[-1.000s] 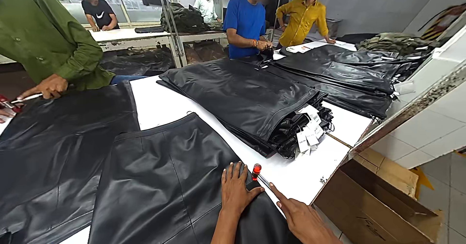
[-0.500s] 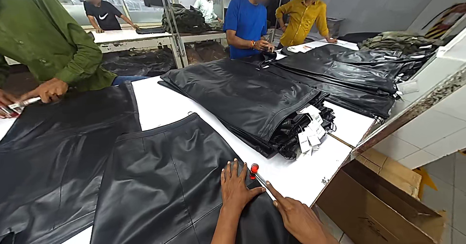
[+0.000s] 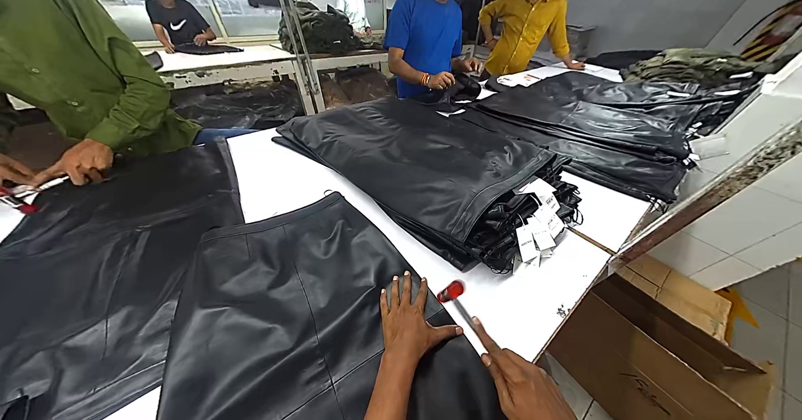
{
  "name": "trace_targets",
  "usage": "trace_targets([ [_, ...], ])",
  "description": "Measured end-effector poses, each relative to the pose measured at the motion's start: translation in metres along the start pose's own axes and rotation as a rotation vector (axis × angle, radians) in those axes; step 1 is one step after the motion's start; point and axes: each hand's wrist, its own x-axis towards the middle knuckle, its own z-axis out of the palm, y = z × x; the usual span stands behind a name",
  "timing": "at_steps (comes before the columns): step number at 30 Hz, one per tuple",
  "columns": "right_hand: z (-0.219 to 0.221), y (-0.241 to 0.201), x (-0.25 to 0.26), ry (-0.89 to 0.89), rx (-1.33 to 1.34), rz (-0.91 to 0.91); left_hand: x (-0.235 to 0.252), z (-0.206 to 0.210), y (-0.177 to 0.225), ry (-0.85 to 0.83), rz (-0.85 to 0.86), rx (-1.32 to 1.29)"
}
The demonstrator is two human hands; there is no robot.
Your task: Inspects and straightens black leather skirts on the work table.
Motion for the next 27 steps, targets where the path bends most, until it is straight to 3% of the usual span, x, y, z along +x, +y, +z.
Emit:
trace_targets([
  [2,0.0,0.01,-0.001,-0.115,-0.023,0.049,0.0,0.003,0.001,0.005,0.0,0.018],
  [6,-0.011,-0.002,-0.001,0.131,0.101,-0.033,0.001,0.002,0.0,0.005,-0.002,0.006],
  [10,-0.001,0.007,-0.003,-0.141,-0.027,0.059,-0.001,0.004,0.001,-0.006,0.001,0.028],
  [14,-0.004,-0.002,-0.002,0.103,0.076,0.004,0.0,0.001,0.001,-0.011,-0.003,0.016],
  [18,0.002,0.013,0.0,-0.103,0.006,0.065,-0.001,0.003,0.001,-0.012,0.001,0.021],
  [21,-0.006,0.006,0.005,0.094,0.095,-0.01,0.0,0.0,0.001,-0.009,0.003,0.012],
  [22,-0.005,0.004,0.005,0.09,0.082,-0.016,0.0,0.001,0.0,-0.008,0.002,0.007],
  [25,-0.004,0.007,0.009,-0.171,-0.034,0.059,-0.002,0.005,0.0,0.001,0.007,0.01],
  [27,-0.005,0.005,0.013,-0.046,-0.001,0.013,-0.001,0.002,0.0,0.002,0.009,0.006],
])
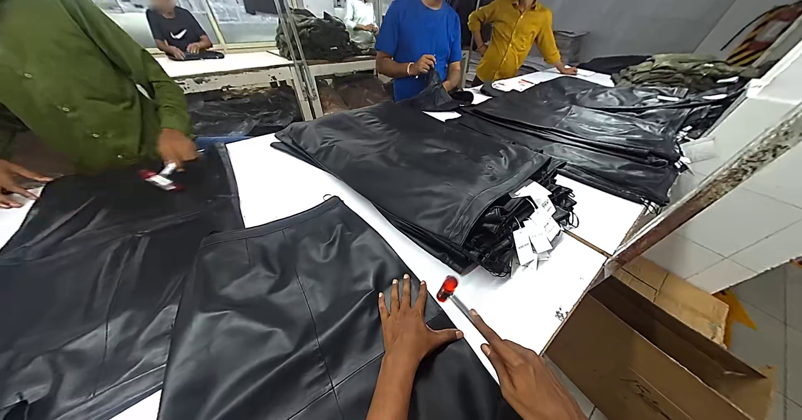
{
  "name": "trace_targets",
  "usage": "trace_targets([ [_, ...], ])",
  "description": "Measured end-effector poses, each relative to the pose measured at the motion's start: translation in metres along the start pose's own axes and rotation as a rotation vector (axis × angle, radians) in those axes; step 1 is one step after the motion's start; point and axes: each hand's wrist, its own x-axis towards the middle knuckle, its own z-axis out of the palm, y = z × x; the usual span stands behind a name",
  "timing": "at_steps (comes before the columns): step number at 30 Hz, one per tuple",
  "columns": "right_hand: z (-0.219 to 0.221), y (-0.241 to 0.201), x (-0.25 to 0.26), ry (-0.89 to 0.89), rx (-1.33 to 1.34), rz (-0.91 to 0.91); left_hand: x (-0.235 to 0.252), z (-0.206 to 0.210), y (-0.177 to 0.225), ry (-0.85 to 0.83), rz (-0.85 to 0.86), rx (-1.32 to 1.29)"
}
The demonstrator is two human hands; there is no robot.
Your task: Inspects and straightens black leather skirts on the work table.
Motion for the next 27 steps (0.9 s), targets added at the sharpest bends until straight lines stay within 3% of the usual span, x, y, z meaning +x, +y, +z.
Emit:
trace_targets([
  [2,0.0,-0.006,-0.002,0.127,0.044,-0.054,-0.001,-0.003,0.0,-0.016,-0.007,-0.012],
  [6,0.005,-0.001,-0.006,-0.106,-0.048,0.054,-0.003,0.001,0.0,-0.023,0.0,-0.006],
  [10,-0.001,-0.01,-0.007,0.116,0.012,-0.017,-0.001,-0.001,0.0,-0.018,-0.011,-0.018],
  [13,0.003,0.001,-0.008,-0.108,-0.072,0.049,0.0,0.002,0.0,-0.015,-0.007,0.002],
  [14,0.001,0.003,-0.006,-0.105,-0.055,0.055,0.001,0.002,0.0,-0.008,-0.005,0.006],
  [17,-0.001,-0.001,-0.006,0.126,0.038,-0.024,0.002,-0.002,0.0,-0.012,-0.016,-0.006],
  [21,0.007,0.009,-0.013,-0.096,-0.026,0.05,0.0,0.001,0.0,-0.02,-0.015,0.008],
  [24,0.001,0.005,-0.015,0.091,0.065,-0.006,0.003,-0.001,0.0,-0.003,-0.013,-0.007],
  [25,0.001,0.002,-0.018,0.096,0.066,-0.008,0.003,-0.001,0.0,-0.008,-0.016,-0.011],
  [27,0.005,0.006,-0.022,-0.057,-0.008,0.043,0.002,0.001,0.001,-0.015,-0.019,-0.007],
])
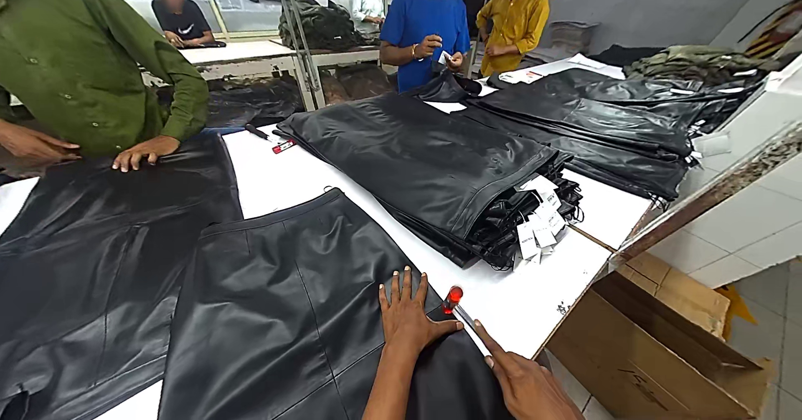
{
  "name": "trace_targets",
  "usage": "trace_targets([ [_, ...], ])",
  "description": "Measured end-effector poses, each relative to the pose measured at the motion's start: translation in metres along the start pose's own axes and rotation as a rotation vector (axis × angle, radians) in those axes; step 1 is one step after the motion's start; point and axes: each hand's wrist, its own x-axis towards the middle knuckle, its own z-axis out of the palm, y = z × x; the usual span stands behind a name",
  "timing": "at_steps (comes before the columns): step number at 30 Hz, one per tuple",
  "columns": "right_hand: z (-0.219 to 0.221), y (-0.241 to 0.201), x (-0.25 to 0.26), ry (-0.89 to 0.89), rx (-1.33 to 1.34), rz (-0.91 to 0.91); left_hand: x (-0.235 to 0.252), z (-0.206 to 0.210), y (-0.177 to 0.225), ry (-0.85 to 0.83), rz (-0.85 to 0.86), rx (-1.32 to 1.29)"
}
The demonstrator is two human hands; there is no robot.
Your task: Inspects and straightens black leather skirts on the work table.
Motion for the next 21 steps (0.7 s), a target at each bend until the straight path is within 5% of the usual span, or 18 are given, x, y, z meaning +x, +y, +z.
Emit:
trace_targets([
  [6,-0.002,-0.011,0.015,0.216,0.082,-0.079,0.001,0.0,0.0,0.007,-0.008,0.015],
  [10,-0.01,-0.017,0.035,-0.164,-0.027,0.059,0.0,0.002,0.002,0.014,-0.015,0.017],
  [14,0.003,-0.023,0.043,0.159,0.029,-0.067,0.002,-0.003,0.002,0.013,-0.03,0.011],
  [17,-0.002,-0.023,0.049,-0.164,-0.047,0.084,0.001,-0.001,0.002,-0.006,-0.032,0.018],
  [21,0.008,-0.023,0.053,0.191,0.021,-0.051,0.003,-0.004,0.003,0.01,-0.043,0.013],
])
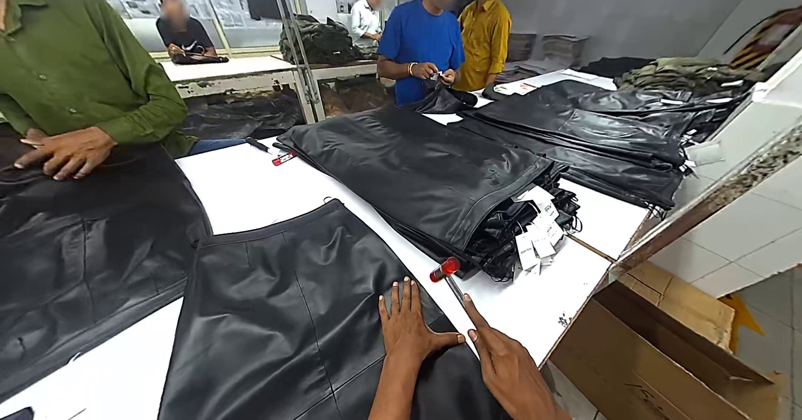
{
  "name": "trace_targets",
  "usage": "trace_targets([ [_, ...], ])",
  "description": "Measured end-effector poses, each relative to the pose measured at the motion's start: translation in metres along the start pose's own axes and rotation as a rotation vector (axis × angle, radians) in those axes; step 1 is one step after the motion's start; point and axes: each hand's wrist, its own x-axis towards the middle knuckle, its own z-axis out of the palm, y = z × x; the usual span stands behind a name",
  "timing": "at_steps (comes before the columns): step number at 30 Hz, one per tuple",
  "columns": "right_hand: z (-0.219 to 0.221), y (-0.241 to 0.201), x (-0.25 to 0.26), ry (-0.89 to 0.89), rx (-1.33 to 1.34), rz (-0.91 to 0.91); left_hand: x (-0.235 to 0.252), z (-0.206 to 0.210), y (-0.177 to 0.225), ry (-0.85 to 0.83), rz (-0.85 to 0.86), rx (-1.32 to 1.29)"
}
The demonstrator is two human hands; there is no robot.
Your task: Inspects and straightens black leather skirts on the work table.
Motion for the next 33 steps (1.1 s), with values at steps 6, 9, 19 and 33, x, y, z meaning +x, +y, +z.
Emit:
trace_targets([
  [6,-0.002,0.001,0.009,-0.175,-0.015,0.078,0.001,0.002,0.0,0.013,0.008,-0.002],
  [9,0.005,0.004,0.004,-0.067,0.018,0.011,0.001,0.0,-0.001,0.003,0.001,-0.01],
  [19,-0.013,0.015,-0.031,-0.265,-0.001,0.084,0.003,0.002,0.0,0.004,-0.002,0.02],
  [33,-0.019,0.031,-0.065,-0.092,0.185,0.201,0.002,0.035,-0.012,0.468,0.191,0.008],
])
